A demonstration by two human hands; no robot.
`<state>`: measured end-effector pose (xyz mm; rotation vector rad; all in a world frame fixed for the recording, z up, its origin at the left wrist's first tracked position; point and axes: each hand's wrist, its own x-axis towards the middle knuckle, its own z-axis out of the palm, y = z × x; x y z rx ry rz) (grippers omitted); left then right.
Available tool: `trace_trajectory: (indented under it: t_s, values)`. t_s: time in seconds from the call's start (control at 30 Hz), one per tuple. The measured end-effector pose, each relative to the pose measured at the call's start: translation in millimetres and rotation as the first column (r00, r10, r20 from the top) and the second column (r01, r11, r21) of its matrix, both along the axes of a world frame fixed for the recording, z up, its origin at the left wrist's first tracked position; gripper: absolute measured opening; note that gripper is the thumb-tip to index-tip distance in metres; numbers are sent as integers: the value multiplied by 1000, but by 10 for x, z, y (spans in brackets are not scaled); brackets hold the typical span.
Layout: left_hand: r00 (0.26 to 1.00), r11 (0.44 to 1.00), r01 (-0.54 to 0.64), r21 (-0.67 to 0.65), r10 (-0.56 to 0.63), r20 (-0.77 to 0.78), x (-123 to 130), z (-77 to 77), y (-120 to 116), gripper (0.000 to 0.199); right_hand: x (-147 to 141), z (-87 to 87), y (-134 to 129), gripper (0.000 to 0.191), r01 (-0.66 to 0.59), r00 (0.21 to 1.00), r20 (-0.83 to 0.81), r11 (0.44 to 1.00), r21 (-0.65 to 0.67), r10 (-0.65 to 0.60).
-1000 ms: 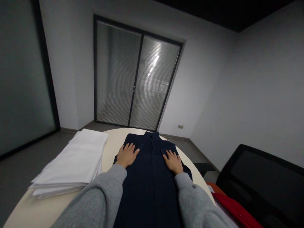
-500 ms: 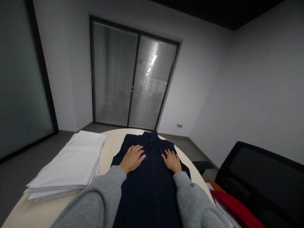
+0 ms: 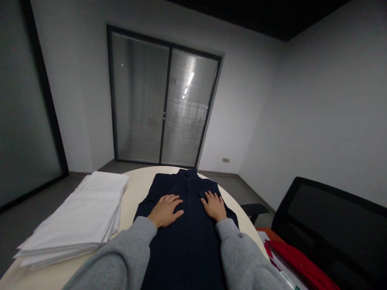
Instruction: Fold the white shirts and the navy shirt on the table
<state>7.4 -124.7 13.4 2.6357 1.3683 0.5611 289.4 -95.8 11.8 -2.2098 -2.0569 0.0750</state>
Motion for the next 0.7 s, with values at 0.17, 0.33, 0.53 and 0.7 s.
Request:
trace_trajectory:
  t_s: [0.17, 0.33, 0.53, 0.7]
  values:
    - [1000, 1000, 1, -5, -1, -6, -2, -14, 8, 53, -16, 20, -12, 69, 1, 1000, 8, 1000, -6, -1]
    - [1000, 1000, 1, -7, -1, -4, -6, -20, 29, 54, -55, 75, -60, 69, 1, 1000, 12, 999, -37, -1]
    - [1000, 999, -12, -33, 12, -1, -25, -38, 95, 54, -275, 221, -378, 68, -19, 1000, 6, 996, -85, 20]
    - [1000, 999, -7, -41, 8, 13, -31, 1, 83, 52, -505, 472, -1068, 64, -141, 989, 20, 982, -123, 145]
